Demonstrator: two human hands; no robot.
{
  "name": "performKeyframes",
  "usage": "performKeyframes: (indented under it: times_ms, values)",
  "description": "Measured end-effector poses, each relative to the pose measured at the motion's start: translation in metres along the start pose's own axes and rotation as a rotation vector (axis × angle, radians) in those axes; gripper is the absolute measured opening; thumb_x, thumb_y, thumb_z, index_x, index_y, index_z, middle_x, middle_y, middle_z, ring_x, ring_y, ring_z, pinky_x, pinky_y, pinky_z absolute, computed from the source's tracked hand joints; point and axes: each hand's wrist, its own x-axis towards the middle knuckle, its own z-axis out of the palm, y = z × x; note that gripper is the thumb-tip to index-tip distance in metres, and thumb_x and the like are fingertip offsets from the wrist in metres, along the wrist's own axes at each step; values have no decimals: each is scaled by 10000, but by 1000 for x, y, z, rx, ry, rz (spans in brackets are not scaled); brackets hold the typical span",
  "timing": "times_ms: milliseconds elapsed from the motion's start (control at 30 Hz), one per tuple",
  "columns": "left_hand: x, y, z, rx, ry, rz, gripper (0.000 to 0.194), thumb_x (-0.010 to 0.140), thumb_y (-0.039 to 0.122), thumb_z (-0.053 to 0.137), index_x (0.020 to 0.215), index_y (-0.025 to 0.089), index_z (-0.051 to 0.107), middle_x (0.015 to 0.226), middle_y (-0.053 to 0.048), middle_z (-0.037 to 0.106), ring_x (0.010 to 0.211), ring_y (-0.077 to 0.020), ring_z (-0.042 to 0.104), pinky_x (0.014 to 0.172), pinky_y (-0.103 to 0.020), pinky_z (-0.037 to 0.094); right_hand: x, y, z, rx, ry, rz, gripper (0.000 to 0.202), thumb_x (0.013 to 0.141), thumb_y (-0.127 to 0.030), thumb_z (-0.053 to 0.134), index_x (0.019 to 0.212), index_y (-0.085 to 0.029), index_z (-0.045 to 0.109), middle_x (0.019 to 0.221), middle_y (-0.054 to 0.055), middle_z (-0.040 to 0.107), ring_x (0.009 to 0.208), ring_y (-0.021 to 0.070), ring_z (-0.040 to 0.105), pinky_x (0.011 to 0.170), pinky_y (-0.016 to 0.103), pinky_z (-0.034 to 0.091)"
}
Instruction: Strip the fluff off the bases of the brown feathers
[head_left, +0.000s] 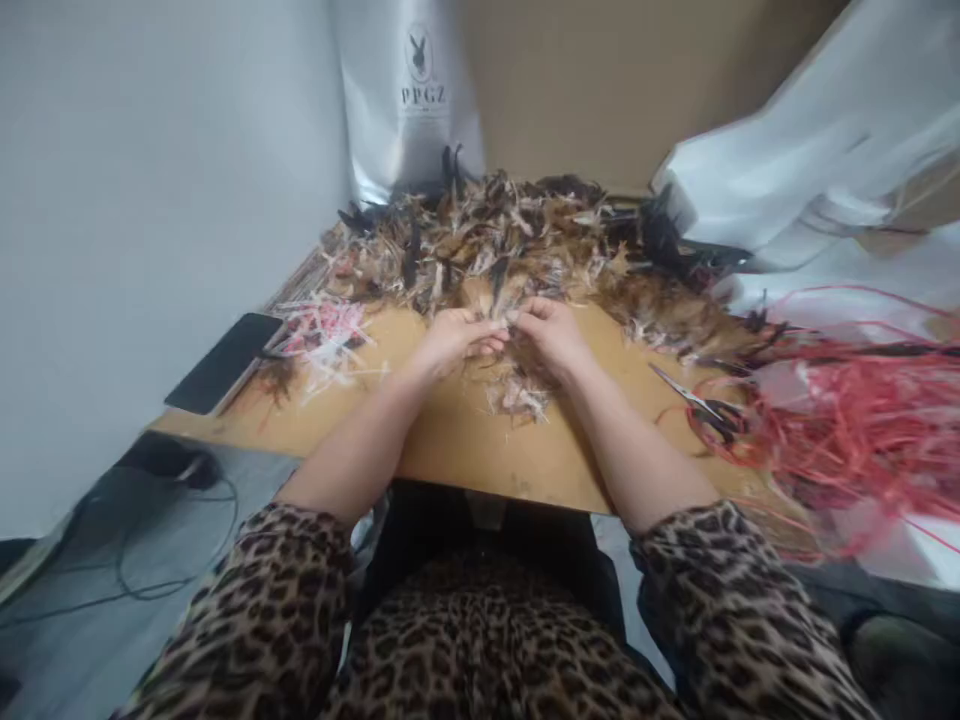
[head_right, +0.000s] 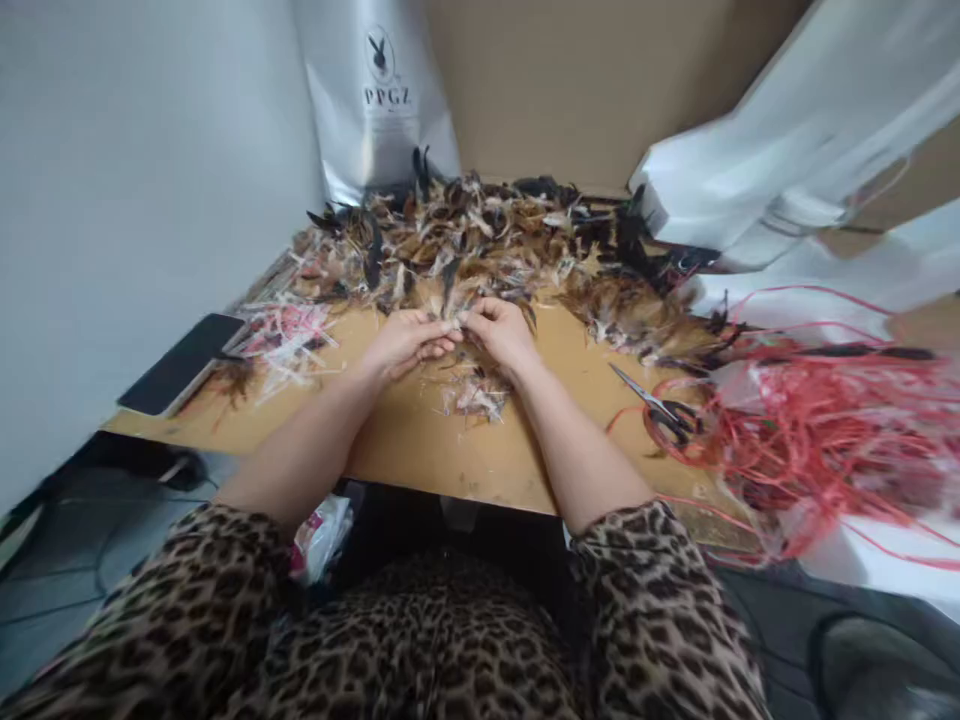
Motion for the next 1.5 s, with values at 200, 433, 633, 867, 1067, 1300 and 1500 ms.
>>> performKeyframes:
  times_ms: [200, 433, 633, 867, 1067, 1300, 1500]
  values:
    - [1, -1, -1, 22, -2, 24, 104, 747, 152, 700, 776, 56, 670, 691, -64, 705, 518, -57, 624, 513, -136, 494, 1, 0, 2, 56, 3, 37, 308, 562, -389, 791, 602, -165, 583, 498, -44, 533, 478, 59, 413, 503, 217, 285]
    - [3, -3, -3, 48, -22, 58, 137, 724, 178, 725, 759, 53, 679, 727, -79, 715, 546, -62, 633, 543, -151, 509, 1, 1, 1, 152, -62, 127, 407, 481, -424, 850, 592, -184, 541, 478, -51, 502, 462, 63, 398, 472, 220, 276]
    - [2, -3, -2, 38, -9, 24, 110, 758, 158, 685, 759, 48, 680, 762, -97, 724, 566, -61, 640, 556, -148, 508, 0, 2, 6, 168, -8, 115, 405, 459, -413, 849, 586, -182, 541, 482, -55, 506, 476, 66, 415, 495, 223, 310]
    - [4, -2, 0, 194, 36, 103, 113, 764, 165, 663, 731, 57, 673, 719, -87, 714, 519, -72, 622, 528, -178, 503, 0, 3, 4, -93, 77, -65, 264, 585, -371, 769, 614, -170, 601, 575, -37, 554, 548, 79, 446, 558, 235, 347]
    - [4, -2, 2, 345, 32, 128, 108, 780, 99, 605, 689, 69, 656, 558, -37, 654, 467, -81, 602, 495, -180, 485, -2, -2, 2, -279, 41, -138, 262, 649, -368, 708, 565, -162, 569, 527, -36, 511, 526, 84, 417, 555, 247, 349]
    - [10, -9, -4, 395, 22, 195, 147, 768, 204, 660, 685, 83, 640, 527, -28, 645, 449, -88, 592, 482, -186, 486, -6, -6, 6, -333, 7, -143, 288, 610, -384, 729, 597, -172, 535, 528, -45, 482, 516, 83, 394, 509, 236, 316]
    - [8, -6, -1, 388, 14, 146, 102, 766, 137, 613, 679, 87, 632, 543, -25, 653, 441, -82, 584, 478, -182, 474, -7, -5, 10, -323, 92, -169, 300, 641, -379, 686, 557, -185, 474, 526, -49, 437, 520, 80, 370, 503, 235, 294]
